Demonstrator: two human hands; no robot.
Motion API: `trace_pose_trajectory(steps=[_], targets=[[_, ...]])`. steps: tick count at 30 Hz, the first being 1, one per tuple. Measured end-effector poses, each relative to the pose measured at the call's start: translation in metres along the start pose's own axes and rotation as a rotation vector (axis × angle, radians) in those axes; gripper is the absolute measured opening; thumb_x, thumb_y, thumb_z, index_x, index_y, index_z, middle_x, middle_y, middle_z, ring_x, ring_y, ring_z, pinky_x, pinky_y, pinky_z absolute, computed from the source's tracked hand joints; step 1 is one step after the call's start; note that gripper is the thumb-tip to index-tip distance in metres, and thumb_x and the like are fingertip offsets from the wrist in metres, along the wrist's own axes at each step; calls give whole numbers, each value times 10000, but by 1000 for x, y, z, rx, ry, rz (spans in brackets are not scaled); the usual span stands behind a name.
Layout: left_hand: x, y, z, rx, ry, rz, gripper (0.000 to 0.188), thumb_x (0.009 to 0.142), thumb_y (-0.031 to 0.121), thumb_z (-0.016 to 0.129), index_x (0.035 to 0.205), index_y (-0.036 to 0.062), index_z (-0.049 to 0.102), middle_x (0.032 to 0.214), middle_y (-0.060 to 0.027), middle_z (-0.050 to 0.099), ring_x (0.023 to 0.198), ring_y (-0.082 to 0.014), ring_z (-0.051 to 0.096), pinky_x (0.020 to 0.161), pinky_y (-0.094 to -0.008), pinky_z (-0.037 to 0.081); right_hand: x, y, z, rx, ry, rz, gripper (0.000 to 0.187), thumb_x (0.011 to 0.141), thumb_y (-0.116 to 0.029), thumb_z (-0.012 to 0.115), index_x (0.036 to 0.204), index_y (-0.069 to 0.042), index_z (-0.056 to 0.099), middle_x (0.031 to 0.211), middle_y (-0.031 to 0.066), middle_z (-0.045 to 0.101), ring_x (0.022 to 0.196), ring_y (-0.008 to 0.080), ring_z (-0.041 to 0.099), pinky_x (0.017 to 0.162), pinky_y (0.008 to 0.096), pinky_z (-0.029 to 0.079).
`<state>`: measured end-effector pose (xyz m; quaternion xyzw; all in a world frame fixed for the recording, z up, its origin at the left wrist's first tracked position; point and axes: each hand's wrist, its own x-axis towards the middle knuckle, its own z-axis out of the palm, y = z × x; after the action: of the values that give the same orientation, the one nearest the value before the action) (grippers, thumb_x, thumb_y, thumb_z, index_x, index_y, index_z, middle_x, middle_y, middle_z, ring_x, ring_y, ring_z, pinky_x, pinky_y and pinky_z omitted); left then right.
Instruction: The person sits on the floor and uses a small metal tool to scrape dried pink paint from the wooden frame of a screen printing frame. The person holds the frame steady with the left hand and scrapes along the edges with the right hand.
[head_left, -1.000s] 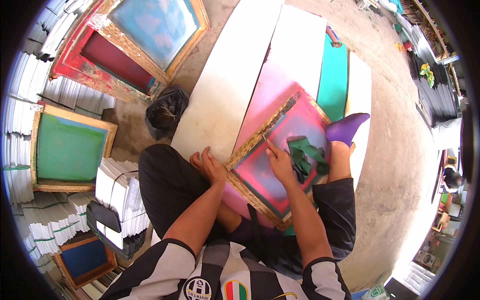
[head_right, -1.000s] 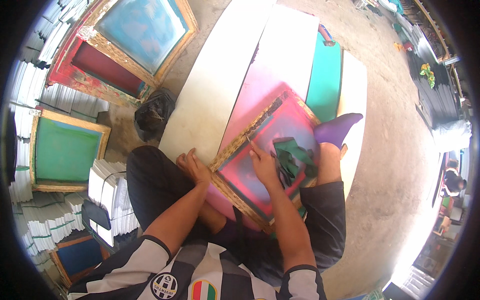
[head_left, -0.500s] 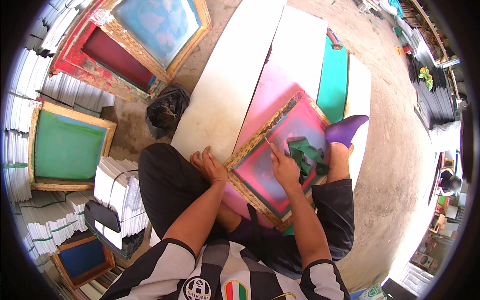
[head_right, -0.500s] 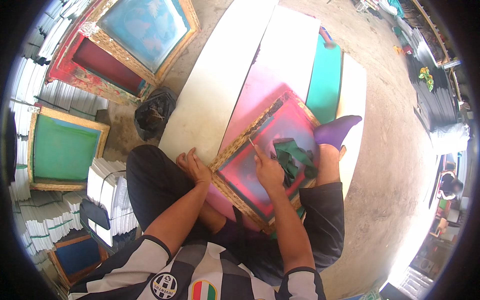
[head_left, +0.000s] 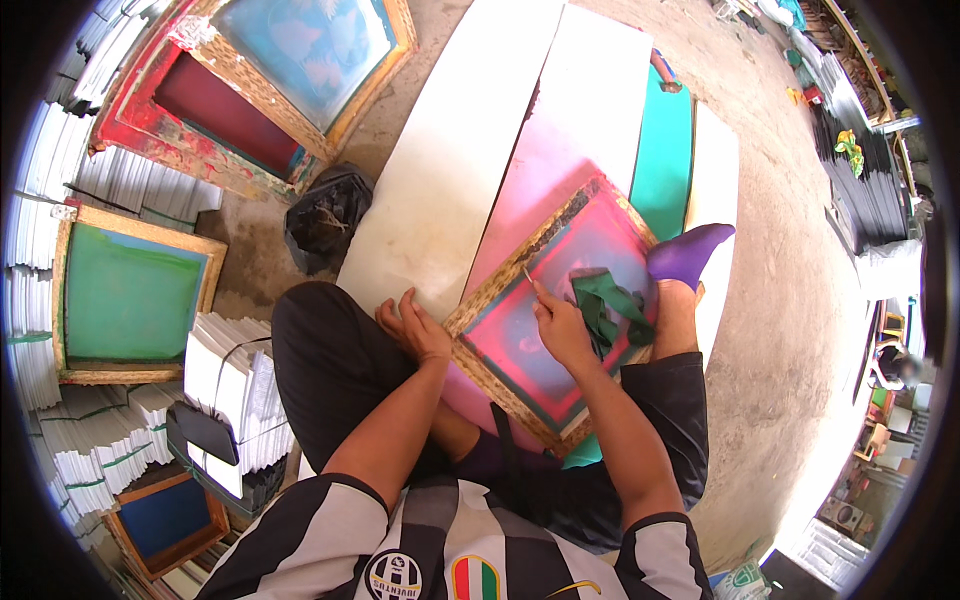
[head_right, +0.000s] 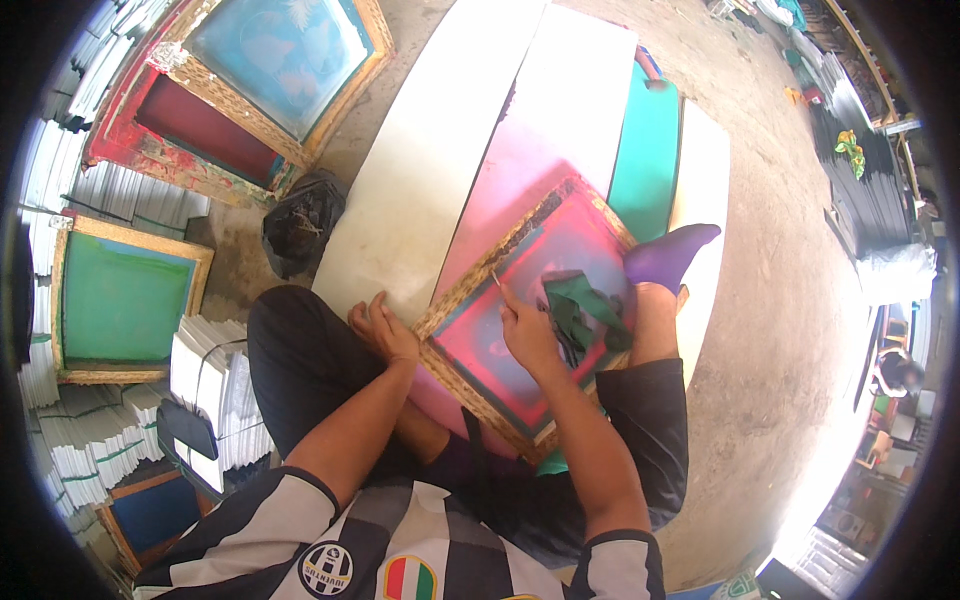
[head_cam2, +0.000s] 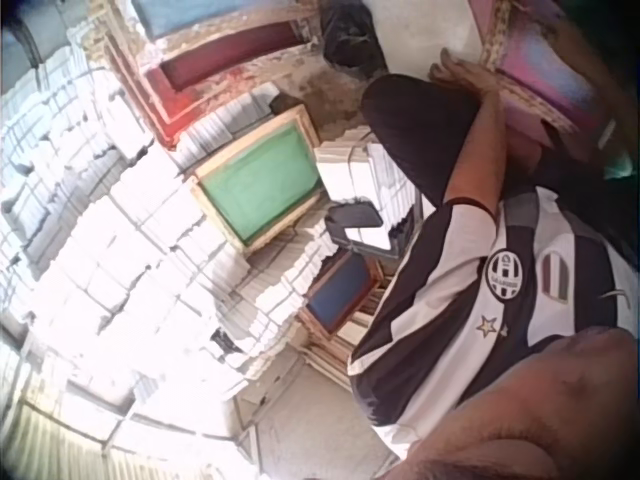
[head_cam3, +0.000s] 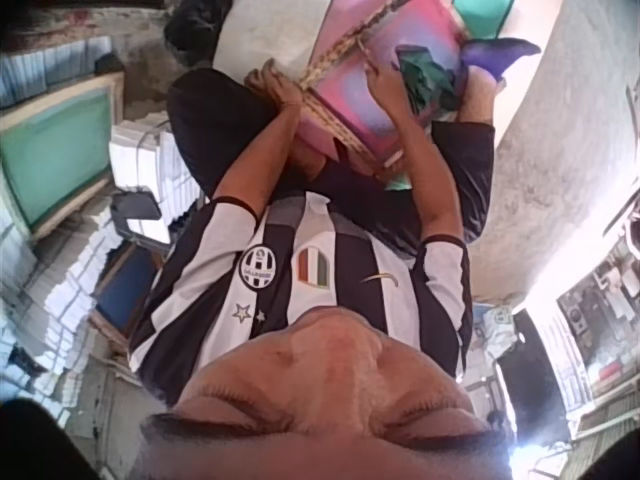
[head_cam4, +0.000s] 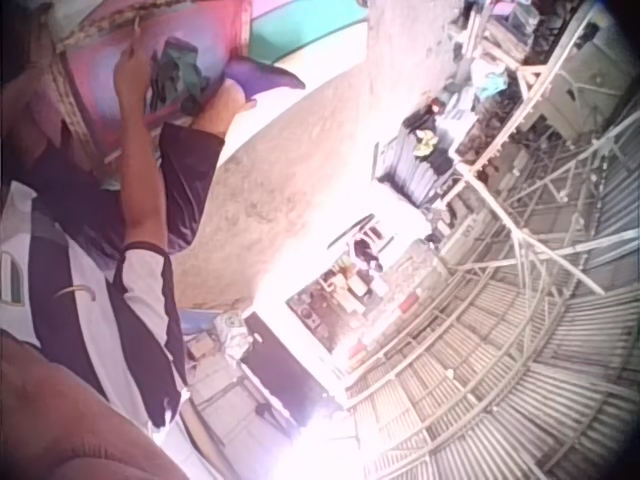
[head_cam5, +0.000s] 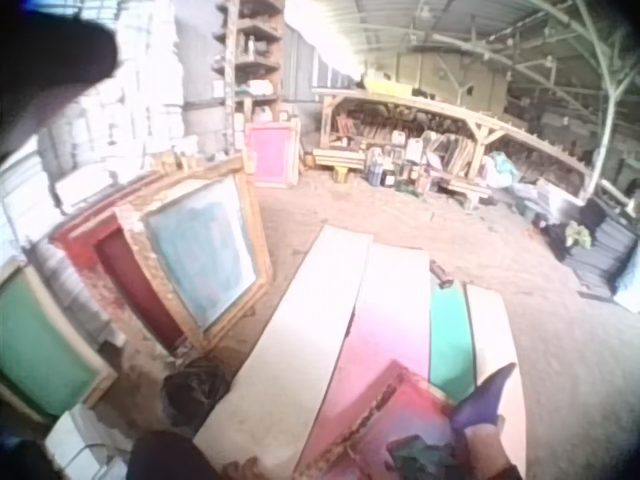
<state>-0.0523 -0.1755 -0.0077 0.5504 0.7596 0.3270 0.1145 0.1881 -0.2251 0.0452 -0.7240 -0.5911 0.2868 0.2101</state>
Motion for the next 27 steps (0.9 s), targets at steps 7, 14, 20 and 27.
trace_pose_trajectory(steps=[7,14,20,27], targets=[[3,5,-8,21,-25,9,265,1023,132,524,1229,105,688,1360,-188,439,1376,-422,364,1153,-567,339,-6,-13,-5,-47,-75,190,461,1049,-313,554,1501,-223,565,904,251,730,793,441,722,751,534,572],[6,-7,-4,29,-4,10,263,1043,149,503,1225,107,688,1352,-203,442,1373,-431,359,1156,-575,322,7,-25,4,20,-14,150,453,1038,-333,579,1490,-311,572,854,246,714,768,452,692,751,530,557],[4,-6,-2,-1,1,30,260,1048,154,501,1223,96,684,1350,-208,441,1362,-438,362,1155,-594,307,-7,-27,-6,-58,-19,198,466,1042,-361,557,1507,-346,541,913,214,739,817,461,702,770,568,554],[3,-6,-1,-23,20,36,260,1047,156,501,1218,91,685,1344,-211,443,1361,-436,361,1153,-594,317,-19,-38,-7,-135,-14,262,454,1052,-366,536,1505,-349,538,861,218,729,802,465,704,751,586,547]])
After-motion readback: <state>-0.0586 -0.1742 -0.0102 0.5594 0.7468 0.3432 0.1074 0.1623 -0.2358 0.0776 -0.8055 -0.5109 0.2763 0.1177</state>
